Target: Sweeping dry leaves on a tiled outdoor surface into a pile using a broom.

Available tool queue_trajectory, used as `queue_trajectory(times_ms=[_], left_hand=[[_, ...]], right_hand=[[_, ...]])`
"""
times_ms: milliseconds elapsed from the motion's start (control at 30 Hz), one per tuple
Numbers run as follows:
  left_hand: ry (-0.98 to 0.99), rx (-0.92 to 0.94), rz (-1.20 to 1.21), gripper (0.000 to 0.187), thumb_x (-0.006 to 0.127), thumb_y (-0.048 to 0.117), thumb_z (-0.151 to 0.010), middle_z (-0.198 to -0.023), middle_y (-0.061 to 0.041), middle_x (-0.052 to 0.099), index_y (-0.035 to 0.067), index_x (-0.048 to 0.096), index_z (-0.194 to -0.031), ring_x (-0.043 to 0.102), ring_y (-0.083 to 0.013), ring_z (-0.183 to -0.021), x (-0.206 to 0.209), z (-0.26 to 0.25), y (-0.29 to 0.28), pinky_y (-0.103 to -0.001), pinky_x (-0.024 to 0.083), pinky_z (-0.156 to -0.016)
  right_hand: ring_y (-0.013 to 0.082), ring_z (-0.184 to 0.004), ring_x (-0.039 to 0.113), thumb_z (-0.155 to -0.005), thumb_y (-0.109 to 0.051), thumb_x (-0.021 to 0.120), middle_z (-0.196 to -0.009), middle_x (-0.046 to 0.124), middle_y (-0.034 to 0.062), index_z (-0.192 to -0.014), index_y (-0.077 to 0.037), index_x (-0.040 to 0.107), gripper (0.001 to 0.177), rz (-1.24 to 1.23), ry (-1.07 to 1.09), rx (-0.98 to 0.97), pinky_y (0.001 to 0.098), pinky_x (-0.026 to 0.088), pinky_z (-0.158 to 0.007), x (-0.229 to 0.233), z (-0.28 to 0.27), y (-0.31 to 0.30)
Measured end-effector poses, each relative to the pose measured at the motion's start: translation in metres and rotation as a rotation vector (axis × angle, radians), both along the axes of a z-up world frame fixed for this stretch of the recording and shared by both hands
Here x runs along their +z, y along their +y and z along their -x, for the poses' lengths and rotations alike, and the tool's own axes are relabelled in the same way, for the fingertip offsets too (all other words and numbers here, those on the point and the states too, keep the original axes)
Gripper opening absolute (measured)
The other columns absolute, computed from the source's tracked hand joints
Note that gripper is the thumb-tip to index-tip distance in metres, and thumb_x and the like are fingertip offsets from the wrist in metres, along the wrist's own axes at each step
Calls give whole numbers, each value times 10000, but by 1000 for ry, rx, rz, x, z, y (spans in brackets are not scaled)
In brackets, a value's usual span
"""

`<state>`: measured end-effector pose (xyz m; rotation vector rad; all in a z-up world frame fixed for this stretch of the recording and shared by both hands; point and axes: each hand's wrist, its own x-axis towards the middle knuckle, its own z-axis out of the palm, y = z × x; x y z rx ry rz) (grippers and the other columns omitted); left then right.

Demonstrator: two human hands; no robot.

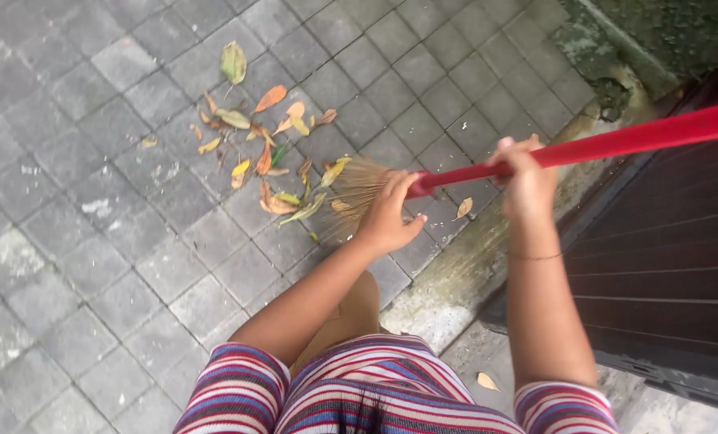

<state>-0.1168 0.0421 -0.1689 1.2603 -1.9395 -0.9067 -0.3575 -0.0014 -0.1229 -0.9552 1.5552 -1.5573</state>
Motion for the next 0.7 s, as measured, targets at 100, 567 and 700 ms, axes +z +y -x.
queue_trajectory(times_ms=[100, 567, 700], left_hand=[[-152, 9, 71, 905, 814, 350, -773, -1560, -252, 412, 110, 398, -1541, 453, -487, -1403, -3, -16, 11, -609, 394, -1129], [-495, 424, -493, 441, 759, 238, -797, -1207, -92, 589, 166, 585, -1196, 613, -336, -1209, -190, -136, 152, -449, 523, -1031], [-178, 643, -475, 545, 812, 67, -681, -1251, -103, 514, 147, 555, -1156, 562, -343, -1266, -227, -90, 158, -400, 492, -1100]], right_hand=[[180, -589, 676, -885, -286, 795, -776, 721, 159, -823, -83, 665, 249, -72, 19, 352, 230, 492, -432, -6, -60, 36], [441, -1002, 698, -866, -43, 729, -888, 733, 284, -796, 0, 652, 112, 81, -289, 909, 512, 479, -969, -70, -138, 159], [443, -1026, 707, -854, -60, 781, -881, 744, 251, -781, -3, 663, 150, 68, -202, 902, 553, 469, -1003, -64, -128, 184]])
